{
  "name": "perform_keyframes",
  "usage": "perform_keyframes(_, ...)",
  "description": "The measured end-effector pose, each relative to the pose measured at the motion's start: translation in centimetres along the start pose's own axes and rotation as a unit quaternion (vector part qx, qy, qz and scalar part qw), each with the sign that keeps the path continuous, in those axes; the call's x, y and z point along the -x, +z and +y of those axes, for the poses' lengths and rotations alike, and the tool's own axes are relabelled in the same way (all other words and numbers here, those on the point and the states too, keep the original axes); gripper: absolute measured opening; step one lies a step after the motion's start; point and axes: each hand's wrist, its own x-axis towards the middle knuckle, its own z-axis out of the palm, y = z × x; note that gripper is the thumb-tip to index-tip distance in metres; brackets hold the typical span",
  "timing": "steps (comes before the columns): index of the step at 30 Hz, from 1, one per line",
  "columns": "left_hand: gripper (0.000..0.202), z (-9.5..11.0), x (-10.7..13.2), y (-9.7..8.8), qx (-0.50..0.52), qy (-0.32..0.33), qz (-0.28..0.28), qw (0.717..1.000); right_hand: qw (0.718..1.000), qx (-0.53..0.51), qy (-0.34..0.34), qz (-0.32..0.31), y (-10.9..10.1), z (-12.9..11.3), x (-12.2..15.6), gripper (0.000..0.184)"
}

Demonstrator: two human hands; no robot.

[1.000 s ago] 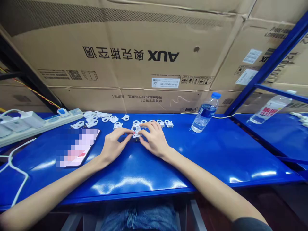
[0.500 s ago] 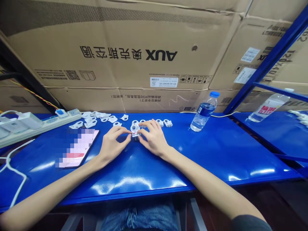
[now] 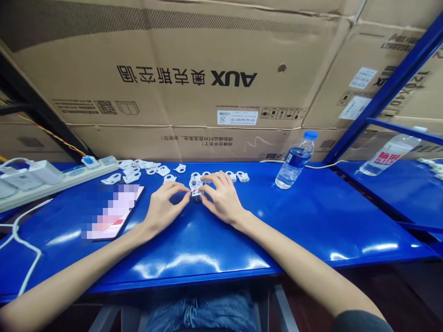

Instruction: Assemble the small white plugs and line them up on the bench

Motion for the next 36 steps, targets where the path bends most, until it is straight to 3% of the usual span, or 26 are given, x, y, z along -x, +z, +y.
perform_keyframes(14, 0.007, -0.15, -0.06, 0.02, 0.022, -0.006, -0.023, 0.999, 1.000, 0.004, -0.009, 0.001, 0.08, 0.17, 0.07, 0.011)
perform_keyframes(24, 0.012, 0.39, -0.42, -0.16, 0.057, -0.050, -0.045, 0.996, 1.000, -0.004, -0.014, -0.006, 0.14, 0.29, 0.06, 0.013)
perform_keyframes(36, 0.012, 0.34, -0.33, -0.06, 0.060, -0.054, -0.051, 0.995, 1.000, 0.007, -0.030, -0.003, 0.25, 0.38, 0.12, 0.014)
